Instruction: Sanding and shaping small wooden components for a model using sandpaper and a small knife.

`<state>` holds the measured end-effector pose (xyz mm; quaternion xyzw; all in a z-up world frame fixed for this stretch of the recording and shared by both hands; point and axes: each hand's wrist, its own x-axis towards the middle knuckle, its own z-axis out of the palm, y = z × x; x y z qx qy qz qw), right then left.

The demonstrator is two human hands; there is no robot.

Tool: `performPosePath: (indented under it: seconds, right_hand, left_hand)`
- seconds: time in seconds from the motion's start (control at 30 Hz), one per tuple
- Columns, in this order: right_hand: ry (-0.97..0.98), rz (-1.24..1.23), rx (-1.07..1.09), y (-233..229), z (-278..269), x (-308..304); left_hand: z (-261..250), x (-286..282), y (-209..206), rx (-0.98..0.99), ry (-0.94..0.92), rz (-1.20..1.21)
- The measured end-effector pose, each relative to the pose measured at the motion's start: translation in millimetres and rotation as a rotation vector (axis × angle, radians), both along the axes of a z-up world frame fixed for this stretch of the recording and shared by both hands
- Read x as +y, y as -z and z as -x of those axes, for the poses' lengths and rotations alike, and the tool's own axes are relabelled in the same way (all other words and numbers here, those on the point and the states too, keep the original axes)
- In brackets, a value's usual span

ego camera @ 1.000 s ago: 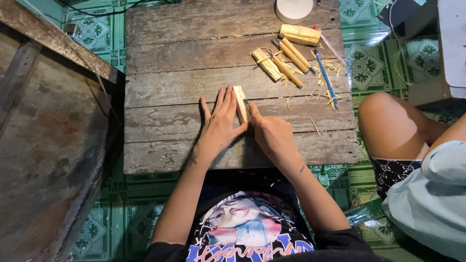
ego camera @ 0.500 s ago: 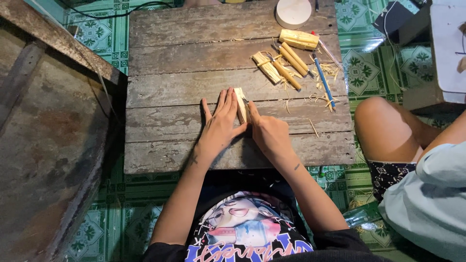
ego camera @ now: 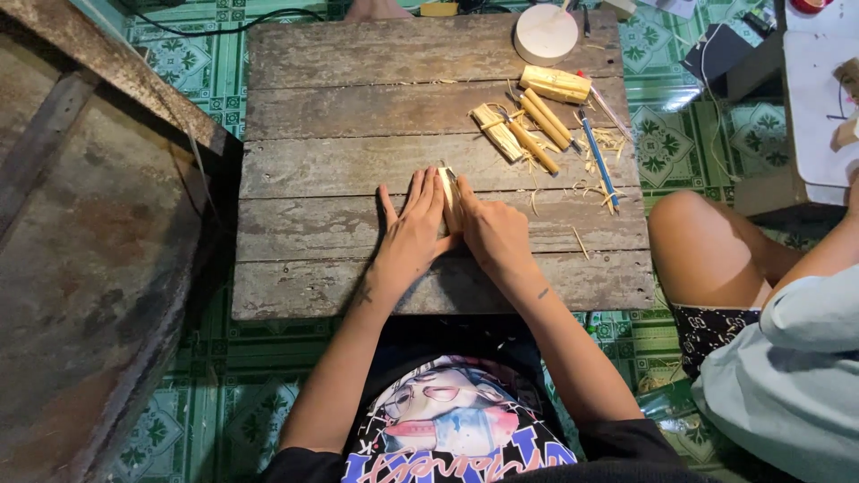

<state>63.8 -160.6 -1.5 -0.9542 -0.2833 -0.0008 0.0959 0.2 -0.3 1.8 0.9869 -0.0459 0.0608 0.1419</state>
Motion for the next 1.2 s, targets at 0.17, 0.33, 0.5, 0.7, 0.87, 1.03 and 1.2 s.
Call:
performPosePath:
  seconds: [0.17,0.33,0.5,0.7,0.87,1.03,1.2]
  right_hand:
    - [0.007,0.010,0.068,-22.8,0.9,5.3]
    - [0.004,-0.102,0.093,-14.9,-3.3,-4.3]
    - [0.030,-0.132,0.053,-29.5,18.1,-17.2]
    - [-0.006,-0.058,-0.030,-22.3,11.3,-16.3]
    - [0.030,0.062,-0.028,-4.9,7.6,-11.8]
    - [0.027,0.073,0.021,-4.8,-1.8,2.1]
    - [-0.008,-0.039,0.071,-22.8,-7.1,5.0]
  left_hand:
    - [-0.1,0.4,0.8,0.005,-0.002,0.017]
    - [-1.1,-1.0,1.3,-0.018,-0.015,0.033]
    - [0.4,-1.5,-1.7,-0.034,-0.017,0.079]
    - [-0.4,-1.0,4.0,-0.078,-0.026,0.003]
    - [0.7,-3.0,6.0,-0.064,-0.028,0.019]
    - [-0.2,-2.2,8.4,-0.070,-0.031,0.007]
    - [0.4,-2.5,5.7,-0.084,-0.041,-0.038]
